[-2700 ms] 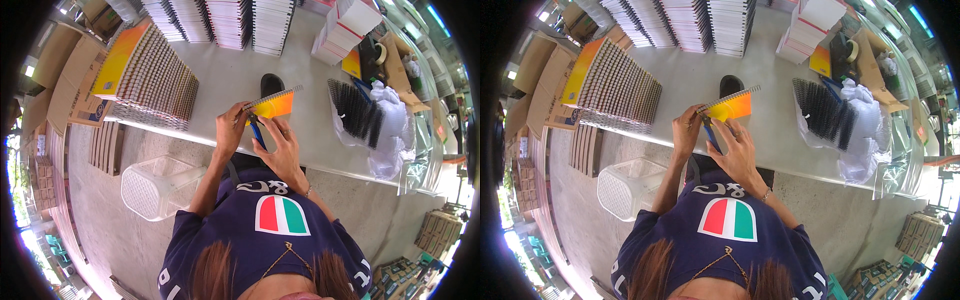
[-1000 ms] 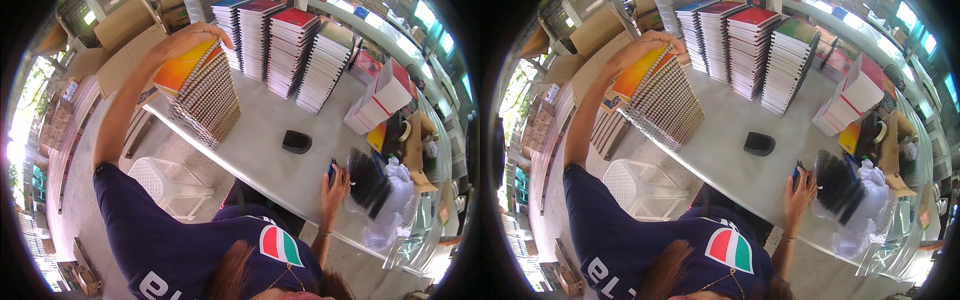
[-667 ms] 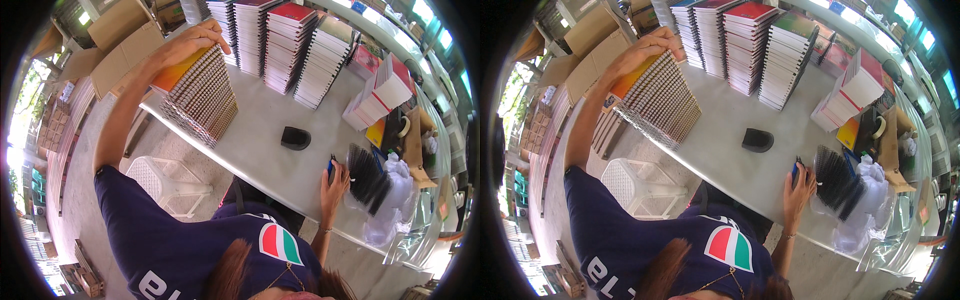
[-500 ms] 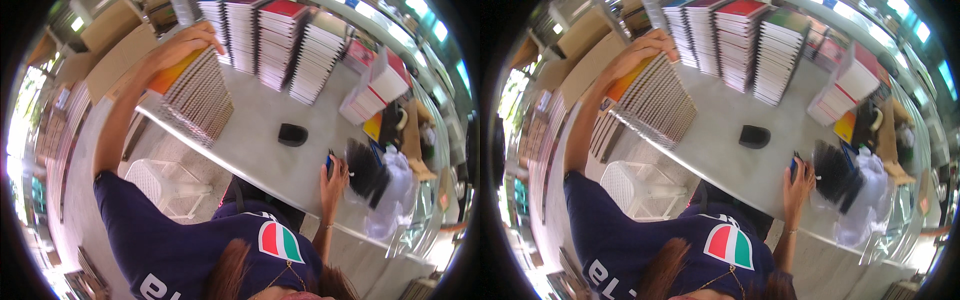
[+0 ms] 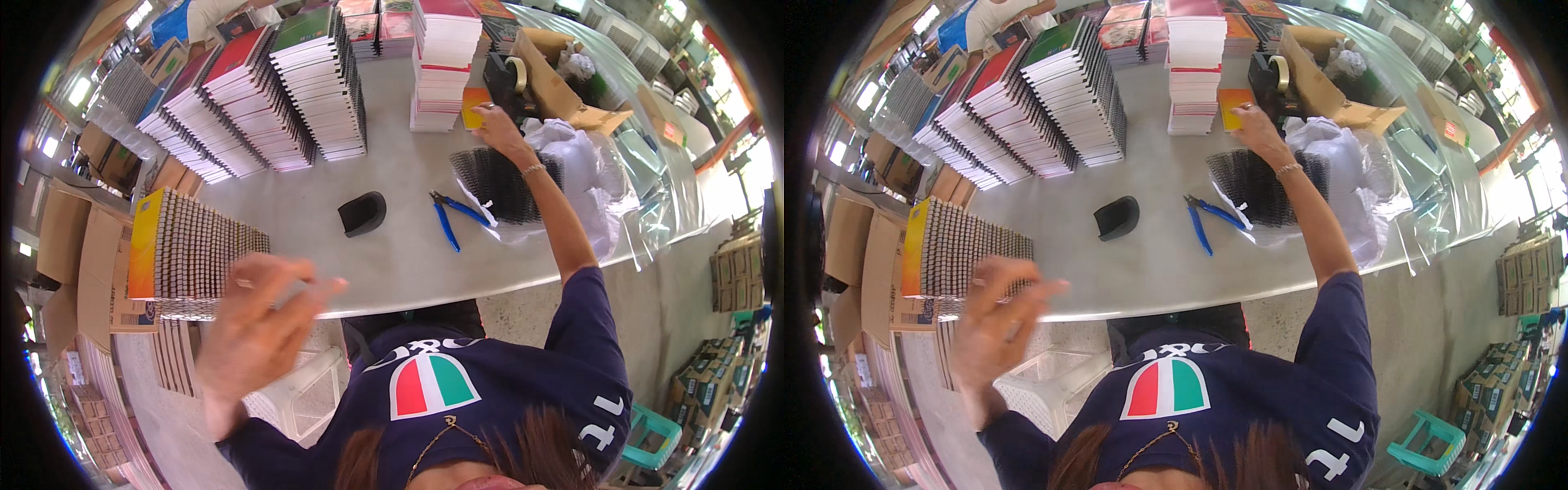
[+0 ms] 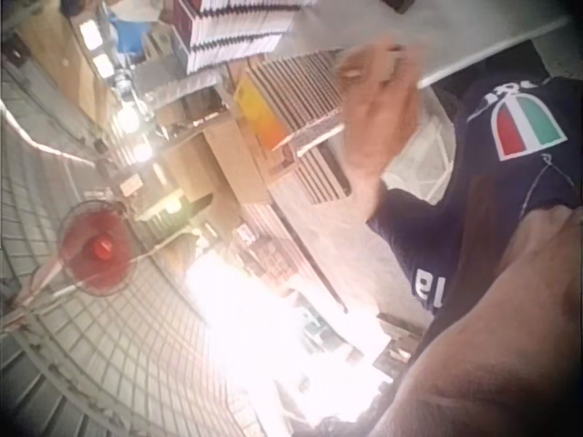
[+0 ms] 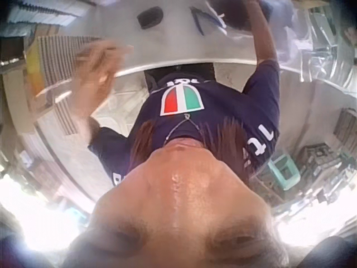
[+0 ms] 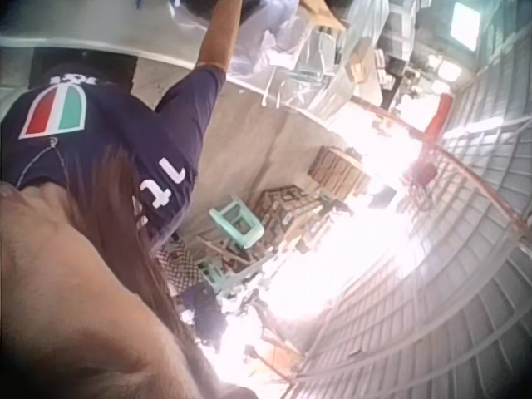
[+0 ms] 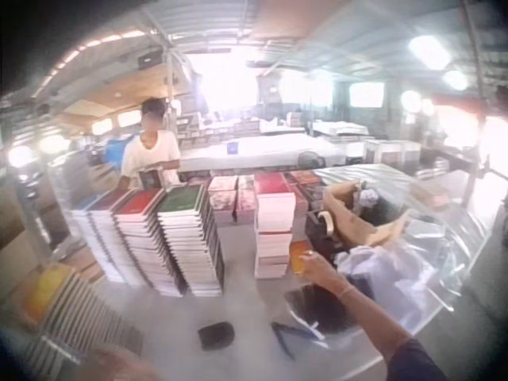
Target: The person repeatedly picks up a small spiral notebook and a black plastic cover, aligns them, and uses blue pliers to crimp the spiral binding. The person then places the finished notebook onto a stack on the table. This process is repeated for several notebooks.
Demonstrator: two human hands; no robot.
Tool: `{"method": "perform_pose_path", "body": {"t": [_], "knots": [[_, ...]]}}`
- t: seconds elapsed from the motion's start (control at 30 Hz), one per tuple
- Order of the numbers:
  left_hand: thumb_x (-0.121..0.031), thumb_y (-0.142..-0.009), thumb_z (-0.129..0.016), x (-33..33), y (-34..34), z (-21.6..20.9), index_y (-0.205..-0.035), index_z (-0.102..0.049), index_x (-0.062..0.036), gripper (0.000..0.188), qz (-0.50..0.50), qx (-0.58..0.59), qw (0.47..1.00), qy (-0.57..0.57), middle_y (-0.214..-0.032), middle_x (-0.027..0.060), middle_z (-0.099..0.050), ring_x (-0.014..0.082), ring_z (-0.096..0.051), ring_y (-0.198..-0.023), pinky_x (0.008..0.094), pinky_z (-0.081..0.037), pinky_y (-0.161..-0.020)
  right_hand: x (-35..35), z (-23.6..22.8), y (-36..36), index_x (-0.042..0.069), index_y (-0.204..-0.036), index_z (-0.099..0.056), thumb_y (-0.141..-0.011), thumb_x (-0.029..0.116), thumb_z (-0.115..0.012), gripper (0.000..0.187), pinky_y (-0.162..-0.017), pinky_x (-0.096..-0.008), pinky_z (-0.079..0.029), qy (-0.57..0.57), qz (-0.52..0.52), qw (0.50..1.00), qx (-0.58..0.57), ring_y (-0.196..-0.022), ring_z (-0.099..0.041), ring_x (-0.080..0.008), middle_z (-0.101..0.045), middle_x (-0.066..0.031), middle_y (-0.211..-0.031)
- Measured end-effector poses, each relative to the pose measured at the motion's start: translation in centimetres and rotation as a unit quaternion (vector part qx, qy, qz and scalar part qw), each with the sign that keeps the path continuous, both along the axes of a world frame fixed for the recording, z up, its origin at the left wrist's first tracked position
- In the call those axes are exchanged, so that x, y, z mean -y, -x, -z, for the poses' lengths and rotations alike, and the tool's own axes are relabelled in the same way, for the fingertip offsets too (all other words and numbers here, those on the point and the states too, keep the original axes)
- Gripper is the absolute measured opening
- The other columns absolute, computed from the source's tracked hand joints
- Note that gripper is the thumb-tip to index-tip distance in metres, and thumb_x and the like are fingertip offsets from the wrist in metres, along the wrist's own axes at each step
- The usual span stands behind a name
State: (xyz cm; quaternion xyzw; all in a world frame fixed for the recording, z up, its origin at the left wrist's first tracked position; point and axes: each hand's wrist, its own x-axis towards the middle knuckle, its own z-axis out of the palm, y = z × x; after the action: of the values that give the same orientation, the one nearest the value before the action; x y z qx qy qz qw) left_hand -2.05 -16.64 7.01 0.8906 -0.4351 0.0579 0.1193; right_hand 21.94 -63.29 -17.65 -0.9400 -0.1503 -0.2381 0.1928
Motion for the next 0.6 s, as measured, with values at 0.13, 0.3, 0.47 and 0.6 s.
{"method": "perform_pose_path", "body": {"t": [0.13, 0.3, 0.47, 0.6], "knots": [[-0.010, -0.091, -0.066, 1.9, -0.2, 5.4, -0.119, -0.070, -0.0107, 0.028, -0.043, -0.177, 0.978, 0.103, -0.106, 0.0091, -0.062, 0.0276, -0.059, -0.101, 0.0385, -0.046, -0.091, -2.0, 0.1, -1.8, -0.002, -0.111, -0.061, -0.085, 0.012, -0.072, 0.031, -0.095, -0.0439, -0.050, 0.085, -0.011, 0.993, -0.079, -0.109, -0.061, -0.0375, -0.065, -0.0204, -0.111], [-0.014, -0.094, -0.066, 3.9, -3.8, 13.8, -0.121, -0.067, -0.0097, 0.027, -0.054, -0.256, 0.942, 0.208, -0.101, 0.0094, -0.061, 0.0252, -0.063, -0.093, 0.0371, -0.049, -0.090, -0.7, 1.2, -1.1, 0.000, -0.102, -0.060, -0.093, 0.012, -0.063, 0.015, -0.088, -0.0448, -0.054, 0.154, -0.031, 0.987, -0.034, -0.103, -0.065, -0.0403, -0.066, -0.0222, -0.105], [-0.023, -0.102, -0.060, 8.0, -6.2, 16.6, -0.128, -0.064, -0.0054, 0.031, 0.018, -0.445, 0.831, 0.333, -0.103, 0.0070, -0.064, 0.0177, -0.063, -0.100, 0.0327, -0.050, -0.091, 1.2, -1.6, 0.7, -0.001, -0.114, -0.058, -0.102, 0.015, -0.050, 0.021, -0.076, -0.0471, -0.053, -0.079, 0.171, 0.977, 0.102, -0.087, -0.067, -0.0426, -0.066, -0.0264, -0.093], [-0.033, -0.106, -0.053, 10.9, -7.0, 17.8, -0.139, -0.054, -0.0047, 0.043, 0.015, -0.530, 0.709, 0.465, -0.113, 0.0069, -0.063, 0.0163, -0.062, -0.109, 0.0313, -0.050, -0.095, -5.6, -7.3, 10.7, -0.004, -0.111, -0.060, -0.105, 0.014, -0.047, 0.023, -0.066, -0.0448, -0.051, -0.268, 0.252, 0.907, 0.204, -0.080, -0.068, -0.0421, -0.067, -0.0287, -0.094]]}}
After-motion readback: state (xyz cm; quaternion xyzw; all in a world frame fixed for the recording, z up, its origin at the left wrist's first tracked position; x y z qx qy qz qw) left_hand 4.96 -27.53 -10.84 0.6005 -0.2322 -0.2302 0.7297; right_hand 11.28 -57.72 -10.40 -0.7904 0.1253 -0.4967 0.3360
